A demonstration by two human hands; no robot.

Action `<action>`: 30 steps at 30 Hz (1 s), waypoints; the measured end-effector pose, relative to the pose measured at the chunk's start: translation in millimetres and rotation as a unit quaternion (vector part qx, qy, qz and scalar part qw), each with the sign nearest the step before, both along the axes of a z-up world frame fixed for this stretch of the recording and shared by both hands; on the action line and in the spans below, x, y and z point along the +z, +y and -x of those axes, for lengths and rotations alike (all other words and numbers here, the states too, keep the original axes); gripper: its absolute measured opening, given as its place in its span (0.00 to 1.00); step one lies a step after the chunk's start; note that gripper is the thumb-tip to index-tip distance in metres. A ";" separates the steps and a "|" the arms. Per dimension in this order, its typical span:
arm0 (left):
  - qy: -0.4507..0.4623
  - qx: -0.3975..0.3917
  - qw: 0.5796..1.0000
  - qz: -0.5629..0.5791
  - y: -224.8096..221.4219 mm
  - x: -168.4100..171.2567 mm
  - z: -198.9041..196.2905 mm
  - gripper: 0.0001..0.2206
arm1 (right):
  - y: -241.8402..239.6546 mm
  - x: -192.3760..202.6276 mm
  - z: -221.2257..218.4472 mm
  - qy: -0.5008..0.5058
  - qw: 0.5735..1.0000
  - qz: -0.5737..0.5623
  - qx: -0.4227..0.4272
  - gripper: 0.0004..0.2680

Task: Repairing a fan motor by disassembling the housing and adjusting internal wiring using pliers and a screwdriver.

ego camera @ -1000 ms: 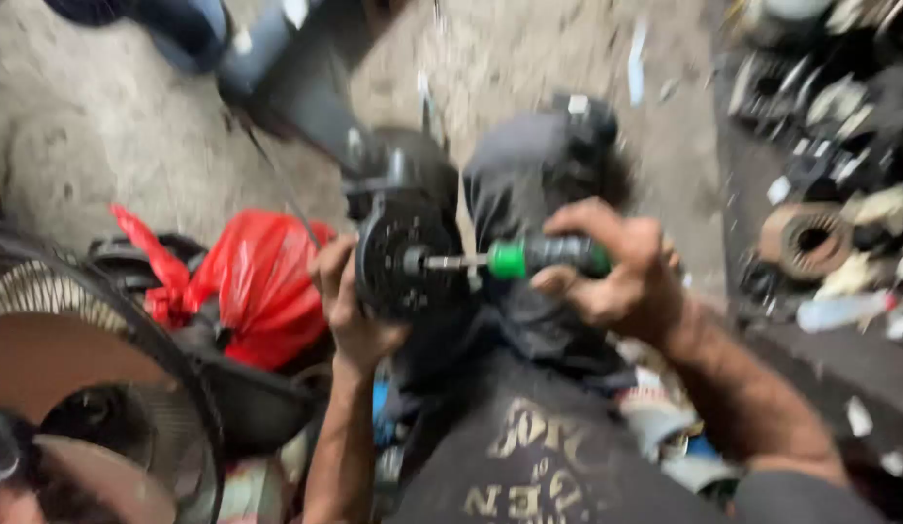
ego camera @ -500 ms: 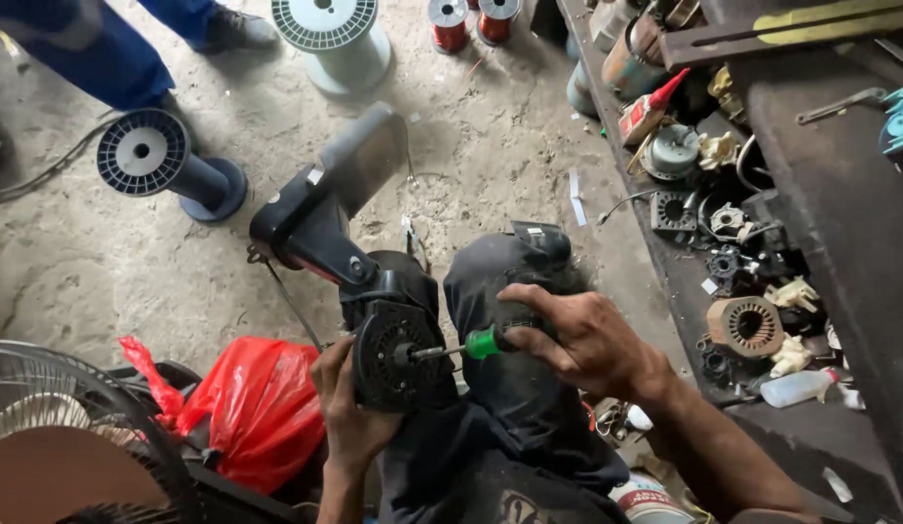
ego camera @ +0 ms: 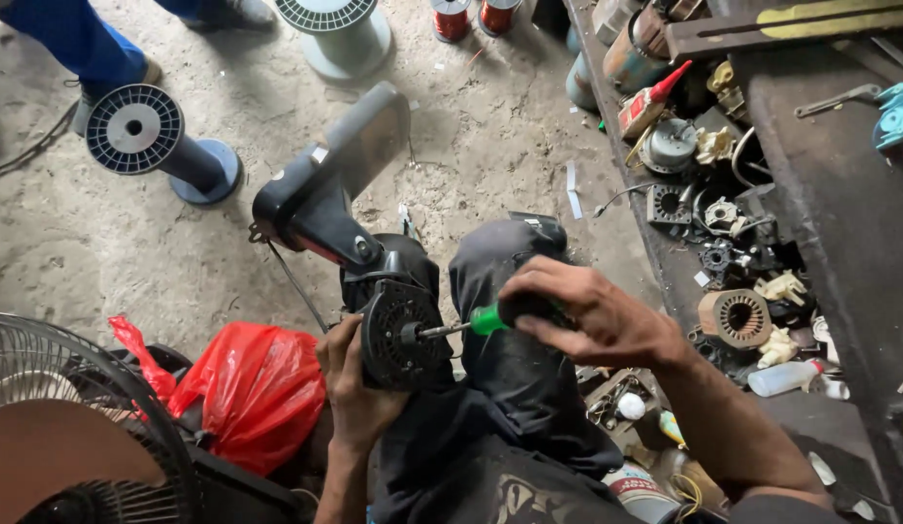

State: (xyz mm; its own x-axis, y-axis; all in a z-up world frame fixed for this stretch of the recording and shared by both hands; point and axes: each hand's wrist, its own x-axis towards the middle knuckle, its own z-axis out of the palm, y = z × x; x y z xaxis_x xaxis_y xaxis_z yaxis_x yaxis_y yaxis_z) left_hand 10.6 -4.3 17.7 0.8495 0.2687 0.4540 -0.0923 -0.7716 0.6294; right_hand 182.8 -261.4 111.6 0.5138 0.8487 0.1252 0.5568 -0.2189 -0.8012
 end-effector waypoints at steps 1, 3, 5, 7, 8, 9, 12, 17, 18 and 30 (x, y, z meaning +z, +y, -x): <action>0.001 -0.001 1.000 0.001 -0.2 -0.4 1.5 0.35 | -1.0 -2.4 0.2 0.039 0.999 -0.022 0.012 0.11; 0.003 -0.003 1.000 0.002 -1.3 2.1 2.3 0.34 | 0.0 0.5 2.5 0.079 0.996 -0.044 0.024 0.18; 0.000 -0.003 1.000 0.017 -3.0 8.6 -0.9 0.34 | 3.7 12.0 5.9 0.053 0.998 0.029 -0.023 0.07; -0.005 -0.003 1.000 0.014 -1.6 5.6 -2.1 0.34 | 4.3 15.1 2.9 0.069 0.997 0.021 -0.023 0.10; -0.010 -0.003 1.000 0.011 -1.2 2.9 -1.1 0.34 | 4.6 15.2 2.2 0.086 0.996 0.013 -0.024 0.14; 0.003 -0.001 1.000 0.014 -0.3 -3.2 -2.1 0.34 | 0.5 10.3 2.3 0.099 0.995 0.016 -0.022 0.14; -0.074 0.004 0.997 0.027 5.1 -19.7 -4.5 0.33 | -6.6 -1.0 5.0 0.064 0.993 0.050 -0.088 0.11; -0.080 0.005 0.996 0.041 9.7 -23.1 -0.5 0.34 | -2.0 2.6 15.8 0.054 0.990 0.077 -0.109 0.13; -0.069 0.010 0.997 0.043 8.5 -21.1 6.1 0.34 | -2.6 -1.1 18.0 0.064 0.989 0.080 -0.104 0.13; 0.002 0.012 0.998 0.057 5.3 4.0 10.0 0.34 | -3.9 7.8 4.0 0.054 0.991 -0.092 -0.075 0.15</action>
State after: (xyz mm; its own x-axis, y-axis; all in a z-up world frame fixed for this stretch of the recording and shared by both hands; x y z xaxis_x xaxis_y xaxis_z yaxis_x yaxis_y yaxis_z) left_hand 0.6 1.0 21.7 0.8442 0.3384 0.4157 -0.0727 -0.6962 0.7142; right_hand 178.8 -265.3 119.4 0.6510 0.7302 0.2075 0.4375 -0.1375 -0.8887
